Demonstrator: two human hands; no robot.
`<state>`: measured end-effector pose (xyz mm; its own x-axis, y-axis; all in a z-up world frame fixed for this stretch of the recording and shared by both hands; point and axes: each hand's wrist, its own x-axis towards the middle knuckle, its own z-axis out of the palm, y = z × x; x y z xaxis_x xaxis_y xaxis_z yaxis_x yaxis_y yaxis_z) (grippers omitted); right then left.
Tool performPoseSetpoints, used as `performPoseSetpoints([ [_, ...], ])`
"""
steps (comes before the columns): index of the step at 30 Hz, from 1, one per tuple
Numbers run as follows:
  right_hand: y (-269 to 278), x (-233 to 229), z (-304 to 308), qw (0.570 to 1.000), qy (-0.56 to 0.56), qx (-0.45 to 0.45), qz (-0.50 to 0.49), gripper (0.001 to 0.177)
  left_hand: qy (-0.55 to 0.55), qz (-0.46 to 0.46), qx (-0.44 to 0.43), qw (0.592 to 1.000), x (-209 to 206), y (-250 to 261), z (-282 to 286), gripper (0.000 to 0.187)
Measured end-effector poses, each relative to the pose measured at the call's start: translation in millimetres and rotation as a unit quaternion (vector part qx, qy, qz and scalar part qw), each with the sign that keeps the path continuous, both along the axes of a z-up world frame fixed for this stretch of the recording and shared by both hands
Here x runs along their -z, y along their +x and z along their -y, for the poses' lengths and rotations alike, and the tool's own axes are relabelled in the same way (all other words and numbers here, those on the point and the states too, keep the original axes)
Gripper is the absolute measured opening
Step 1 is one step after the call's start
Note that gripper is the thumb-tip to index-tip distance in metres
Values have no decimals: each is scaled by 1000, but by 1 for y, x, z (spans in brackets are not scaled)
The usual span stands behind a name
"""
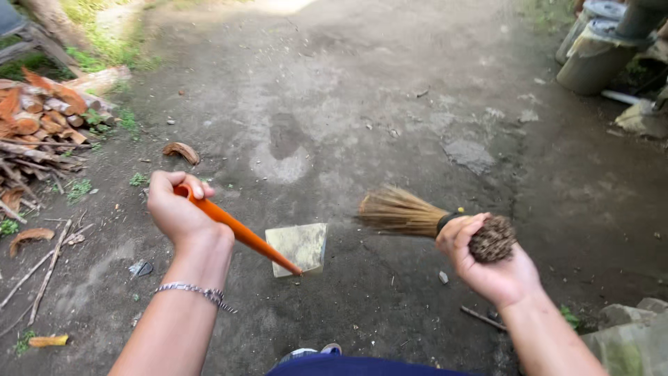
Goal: The person sweeps dirt and leaves from the ground into a dustpan using a hand broom made of sticks.
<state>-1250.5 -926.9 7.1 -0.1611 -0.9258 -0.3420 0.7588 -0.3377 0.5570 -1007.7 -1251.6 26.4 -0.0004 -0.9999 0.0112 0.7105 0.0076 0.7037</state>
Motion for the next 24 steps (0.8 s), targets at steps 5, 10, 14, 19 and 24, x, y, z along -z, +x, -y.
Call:
performPoseSetpoints([
  [5,-60,-19,47,994,12,83,67,32,5,39,34,999,-15,-84,64,19],
  [10,-134,-19,94,995,4,89,54,27,-11,49,31,998,-7,-171,126,20],
  [14,-216,-11,137,990,16,117,74,25,-13,54,21,998,10,-238,190,23],
  [19,-329,4,201,997,6,71,14,11,-38,34,-6,999,18,-330,268,24],
  [24,-438,-11,267,999,-7,39,-5,10,-20,23,-53,998,12,-420,332,23],
])
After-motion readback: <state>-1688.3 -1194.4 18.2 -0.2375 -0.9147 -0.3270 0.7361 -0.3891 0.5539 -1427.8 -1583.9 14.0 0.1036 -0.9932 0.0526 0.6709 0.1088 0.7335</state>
